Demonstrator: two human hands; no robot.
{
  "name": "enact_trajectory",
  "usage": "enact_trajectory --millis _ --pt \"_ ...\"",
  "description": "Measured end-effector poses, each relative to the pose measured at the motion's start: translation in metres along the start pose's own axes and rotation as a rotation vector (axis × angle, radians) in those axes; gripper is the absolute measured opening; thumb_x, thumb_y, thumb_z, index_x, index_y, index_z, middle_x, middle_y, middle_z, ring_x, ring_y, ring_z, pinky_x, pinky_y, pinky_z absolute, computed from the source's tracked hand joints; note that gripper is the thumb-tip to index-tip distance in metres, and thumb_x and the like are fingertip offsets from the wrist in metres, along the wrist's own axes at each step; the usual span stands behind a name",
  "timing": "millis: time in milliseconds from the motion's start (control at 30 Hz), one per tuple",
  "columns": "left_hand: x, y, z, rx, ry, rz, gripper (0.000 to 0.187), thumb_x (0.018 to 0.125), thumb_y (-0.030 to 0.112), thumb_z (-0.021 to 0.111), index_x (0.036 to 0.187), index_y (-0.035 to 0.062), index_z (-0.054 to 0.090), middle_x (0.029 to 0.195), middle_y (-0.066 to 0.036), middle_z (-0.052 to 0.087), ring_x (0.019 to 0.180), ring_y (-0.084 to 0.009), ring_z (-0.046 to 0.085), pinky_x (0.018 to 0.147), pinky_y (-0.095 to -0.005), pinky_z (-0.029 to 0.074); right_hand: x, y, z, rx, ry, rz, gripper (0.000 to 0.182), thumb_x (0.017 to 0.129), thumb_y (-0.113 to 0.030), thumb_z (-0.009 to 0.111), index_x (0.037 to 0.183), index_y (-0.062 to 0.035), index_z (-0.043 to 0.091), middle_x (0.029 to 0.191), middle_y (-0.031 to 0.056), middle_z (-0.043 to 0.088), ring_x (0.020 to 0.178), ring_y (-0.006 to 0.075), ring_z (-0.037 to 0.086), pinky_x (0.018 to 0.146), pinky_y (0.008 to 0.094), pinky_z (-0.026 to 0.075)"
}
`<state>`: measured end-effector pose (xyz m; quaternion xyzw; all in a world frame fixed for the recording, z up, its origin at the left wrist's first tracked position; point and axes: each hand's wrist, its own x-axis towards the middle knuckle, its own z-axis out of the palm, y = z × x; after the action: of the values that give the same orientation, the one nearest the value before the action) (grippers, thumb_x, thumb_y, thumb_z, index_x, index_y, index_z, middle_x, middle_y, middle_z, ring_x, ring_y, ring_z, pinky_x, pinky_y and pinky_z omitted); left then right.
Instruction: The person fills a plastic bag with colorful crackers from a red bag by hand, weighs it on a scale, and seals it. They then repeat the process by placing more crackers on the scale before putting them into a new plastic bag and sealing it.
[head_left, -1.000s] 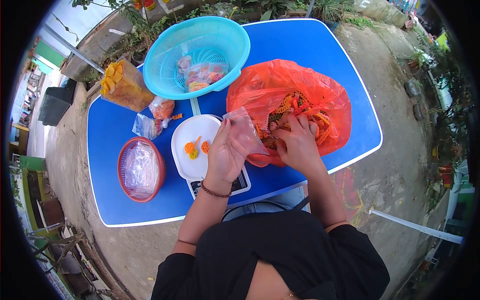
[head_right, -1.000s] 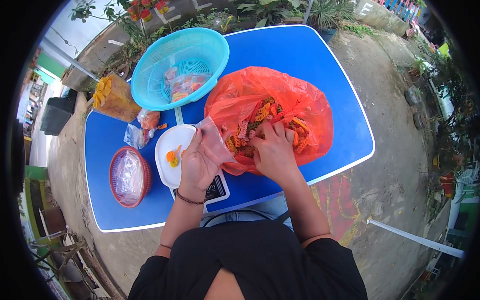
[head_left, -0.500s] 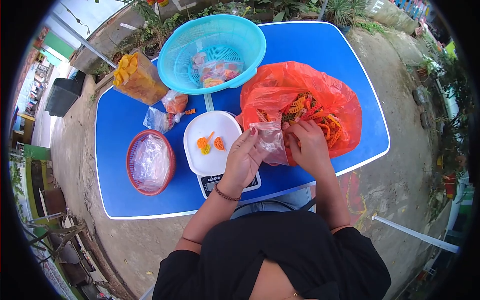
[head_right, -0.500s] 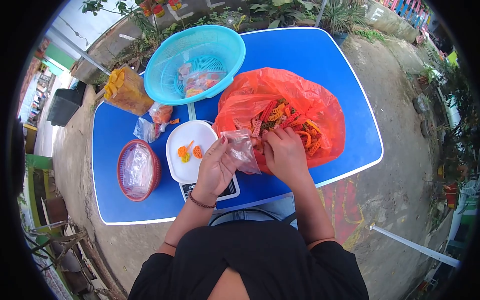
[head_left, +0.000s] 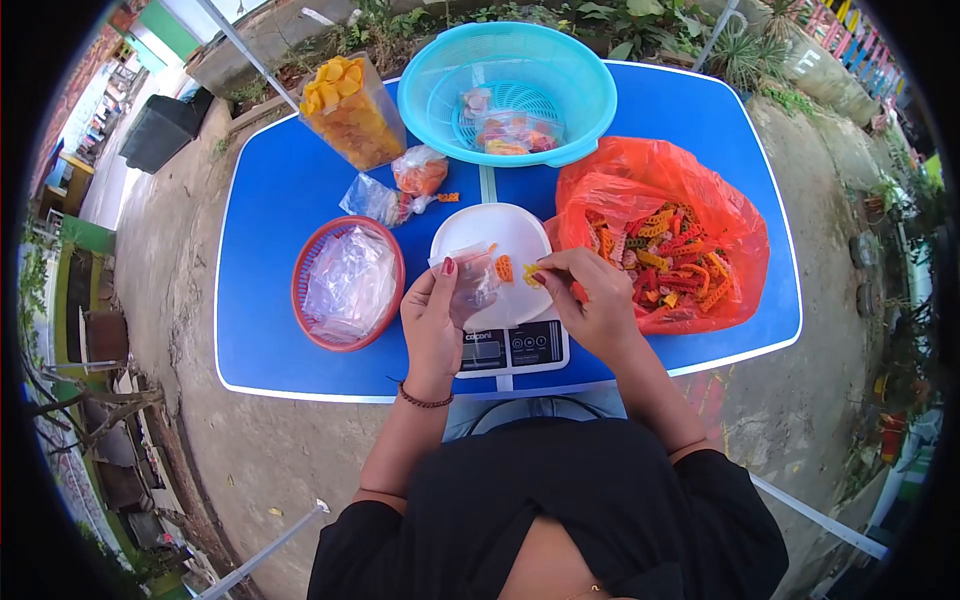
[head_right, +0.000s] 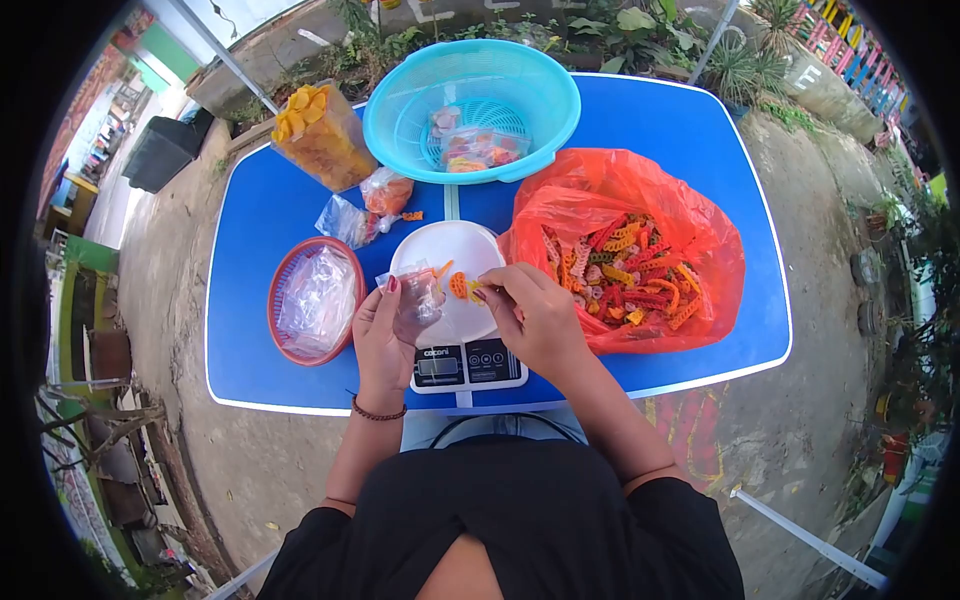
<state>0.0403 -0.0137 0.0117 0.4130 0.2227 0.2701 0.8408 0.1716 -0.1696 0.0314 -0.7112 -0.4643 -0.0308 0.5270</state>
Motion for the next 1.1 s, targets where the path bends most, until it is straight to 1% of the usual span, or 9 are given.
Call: enact_trajectory --millis 133,233,333,433,533,733,833,933,1100 --pt "-0.006 0.007 -0.021 0.146 0.100 0.083 0.031 0.105 0.022 0.059 0.119 -0.0049 0.067 0.108 -0.017 0.075 0.093 -0.0237 0.075 0.081 -0.0352 0.063 0.006 0.002 0.030 0.031 -0.138 0.042 0.010 0.089 0.001 0.066 0.100 0.0009 0.067 0.093 0.0152 0.068 0.086 0.0350 0.068 0.075 0.0414 0.055" --pt "-0.011 0.012 -0.029 0.198 0.158 0.075 0.029 0.101 0.020 0.066 0.117 -0.0047 0.069 0.101 -0.017 0.076 0.088 -0.0227 0.076 0.079 -0.0340 0.063 0.007 0.005 0.042 0.028 -0.177 0.046 0.013 0.090 0.002 0.066 0.102 0.0012 0.067 0.094 0.0162 0.068 0.086 0.0350 0.068 0.077 0.0414 0.055" --pt "-0.014 0.014 -0.032 0.222 0.159 0.112 0.024 0.099 0.015 0.069 0.114 -0.0041 0.070 0.097 -0.015 0.076 0.085 -0.0216 0.076 0.077 -0.0318 0.063 0.010 0.004 0.046 -0.033 -0.089 0.010 0.014 0.091 0.004 0.065 0.104 0.0028 0.069 0.096 0.0152 0.069 0.079 0.0284 0.070 0.071 0.0340 0.056" --pt "-0.014 0.012 -0.038 0.292 0.116 0.168 0.023 0.099 0.013 0.068 0.113 -0.0043 0.070 0.097 -0.015 0.076 0.086 -0.0208 0.076 0.078 -0.0309 0.062 0.010 0.004 0.039 -0.057 -0.071 0.072 0.015 0.091 0.004 0.065 0.105 0.0019 0.070 0.096 0.0150 0.070 0.078 0.0276 0.071 0.070 0.0331 0.056" --pt "-0.014 0.007 -0.043 0.369 0.074 0.225 0.022 0.100 0.013 0.066 0.112 -0.0053 0.070 0.097 -0.013 0.076 0.086 -0.0192 0.075 0.079 -0.0306 0.062 0.009 0.003 0.029 -0.032 -0.068 0.079 0.013 0.092 0.005 0.064 0.104 0.0038 0.069 0.094 0.0171 0.069 0.082 0.0325 0.070 0.073 0.0368 0.056" --pt "-0.017 0.007 -0.017 0.281 -0.002 0.175 0.024 0.098 0.012 0.070 0.113 -0.0066 0.068 0.097 -0.015 0.076 0.086 -0.0183 0.074 0.080 -0.0302 0.061 0.010 -0.016 0.016 0.022 -0.114 0.076 0.015 0.089 0.007 0.066 0.102 0.0030 0.072 0.093 0.0141 0.071 0.080 0.0260 0.072 0.069 0.0328 0.057" --pt "-0.023 0.008 -0.017 0.381 -0.071 0.123 0.023 0.096 0.009 0.072 0.112 -0.0059 0.068 0.096 -0.013 0.076 0.086 -0.0159 0.074 0.079 -0.0279 0.060 0.010 -0.023 0.014 0.063 -0.157 0.055 0.016 0.088 0.007 0.067 0.103 0.0017 0.072 0.095 0.0127 0.072 0.083 0.0261 0.072 0.070 0.0321 0.058" --pt "-0.027 0.009 -0.018 0.494 -0.104 0.158 0.023 0.091 0.006 0.077 0.110 -0.0049 0.069 0.094 -0.011 0.076 0.085 -0.0137 0.073 0.076 -0.0254 0.059 0.012 -0.033 0.011 0.086 -0.173 0.027 0.018 0.086 0.006 0.069 0.103 -0.0002 0.073 0.097 0.0119 0.071 0.088 0.0256 0.072 0.073 0.0319 0.058" --pt "-0.031 0.015 -0.014 0.756 -0.128 0.235 0.026 0.082 0.006 0.085 0.103 -0.0024 0.072 0.090 -0.009 0.076 0.081 -0.0110 0.072 0.073 -0.0245 0.058 0.013 -0.031 0.010 0.152 -0.298 -0.137 0.024 0.080 0.008 0.067 0.100 -0.0026 0.073 0.095 0.0116 0.070 0.083 0.0272 0.067 0.071 0.0371 0.055"
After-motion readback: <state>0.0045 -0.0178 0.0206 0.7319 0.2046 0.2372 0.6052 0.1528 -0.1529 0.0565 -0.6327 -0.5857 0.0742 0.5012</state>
